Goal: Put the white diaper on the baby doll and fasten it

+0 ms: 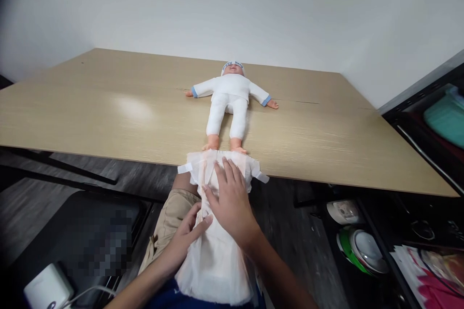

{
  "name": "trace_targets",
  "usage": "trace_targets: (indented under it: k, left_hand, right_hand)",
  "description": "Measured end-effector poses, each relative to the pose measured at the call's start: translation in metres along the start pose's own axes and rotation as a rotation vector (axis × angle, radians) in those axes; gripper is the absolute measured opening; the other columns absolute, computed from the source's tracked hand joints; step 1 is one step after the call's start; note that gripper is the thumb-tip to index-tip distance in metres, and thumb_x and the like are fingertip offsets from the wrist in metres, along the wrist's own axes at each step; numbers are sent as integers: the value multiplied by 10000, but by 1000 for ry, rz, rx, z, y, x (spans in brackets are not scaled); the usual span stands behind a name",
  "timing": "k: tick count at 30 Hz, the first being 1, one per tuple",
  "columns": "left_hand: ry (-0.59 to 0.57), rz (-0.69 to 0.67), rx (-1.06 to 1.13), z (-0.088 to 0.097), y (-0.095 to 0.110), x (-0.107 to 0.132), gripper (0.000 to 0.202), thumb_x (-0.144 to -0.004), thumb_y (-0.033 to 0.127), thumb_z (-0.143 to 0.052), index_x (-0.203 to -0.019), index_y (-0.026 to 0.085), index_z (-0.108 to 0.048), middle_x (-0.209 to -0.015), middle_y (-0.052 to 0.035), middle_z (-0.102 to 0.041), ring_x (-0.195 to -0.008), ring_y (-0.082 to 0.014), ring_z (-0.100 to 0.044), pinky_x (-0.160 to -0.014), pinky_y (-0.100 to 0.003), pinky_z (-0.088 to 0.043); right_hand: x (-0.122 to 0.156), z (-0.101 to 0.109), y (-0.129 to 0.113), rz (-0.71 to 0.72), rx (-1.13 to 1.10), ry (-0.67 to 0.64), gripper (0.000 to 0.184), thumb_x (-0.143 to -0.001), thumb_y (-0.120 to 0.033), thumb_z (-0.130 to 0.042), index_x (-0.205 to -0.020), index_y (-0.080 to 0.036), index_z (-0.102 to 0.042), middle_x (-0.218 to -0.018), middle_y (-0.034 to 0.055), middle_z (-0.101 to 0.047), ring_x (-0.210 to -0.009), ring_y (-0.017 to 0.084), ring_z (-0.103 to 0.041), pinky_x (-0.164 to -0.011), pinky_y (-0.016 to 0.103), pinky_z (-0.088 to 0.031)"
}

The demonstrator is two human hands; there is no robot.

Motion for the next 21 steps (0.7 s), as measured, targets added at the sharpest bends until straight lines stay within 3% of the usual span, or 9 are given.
trace_targets:
  k: [3,7,11,14,16,18,21]
  left_hand:
    - [-22,-76,-246,8,8,-1,471,-1054,620,-736,-1337,247,-683,-1344,-96,-750,-1269,-307,-679,-1120,-398,-510]
    - [-64,-309,-836,24,40,-9,313,-1091,492,-699,-1283,249,-747,-1247,-112,-768,-1189,-334,-672,-1051,-425,-501]
    - [-147,-554,-1204,28,91,-20,240,-1165,356,-546,-1102,223,-735,-1115,-88,-778,-1052,-283,-675,-972,-406,-472]
    - [-95,-791,-1355,21,143,-23,225,-1169,312,-532,-1081,211,-714,-1153,-94,-775,-1031,-262,-663,-932,-400,-453]
    - [-70,-942,-1427,11,176,-31,191,-1158,267,-537,-1185,209,-717,-1232,-112,-769,-1092,-273,-663,-968,-417,-460]
    - [-84,-1035,-1514,-1,200,-52,295,-1146,203,-515,-1392,211,-677,-1391,-134,-732,-1215,-298,-646,-1048,-446,-469]
    - [-176,-1071,-1715,-20,216,-102,525,-1116,108,-492,-1622,237,-545,-1689,-160,-545,-1463,-360,-543,-1193,-523,-433]
  right_hand:
    - [-1,-4,0,21,54,-22,612,-1138,-422,-578,-1713,-225,-510,-1812,151,-440,-1724,369,-327,-1379,648,-355]
    - [0,-4,-2,46,83,-47,609,-1157,-435,-542,-1740,-265,-486,-1821,126,-436,-1717,364,-349,-1372,637,-369]
    - [-2,-4,-1,51,107,-34,607,-1151,-439,-561,-1733,-280,-503,-1808,136,-456,-1692,386,-390,-1356,656,-386]
    - [-3,-5,-1,51,125,-29,593,-1139,-418,-590,-1711,-271,-533,-1789,149,-480,-1674,394,-415,-1353,650,-393]
    - [-3,-6,-1,51,136,-37,590,-1127,-399,-617,-1697,-262,-548,-1783,153,-487,-1672,394,-417,-1357,639,-389]
    - [-3,-6,-1,53,140,-37,602,-1118,-383,-632,-1702,-270,-538,-1775,152,-496,-1671,391,-420,-1358,637,-388]
    - [-3,-6,-1,50,134,-28,627,-1120,-372,-617,-1730,-289,-497,-1775,147,-496,-1671,390,-418,-1351,651,-391]
Point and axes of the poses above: each hand's wrist, its own x-axis away from the middle knuckle, its own z-axis out of the back of the hand, y = z × x, the point moved 8 cm from there along -x, towards the middle knuckle
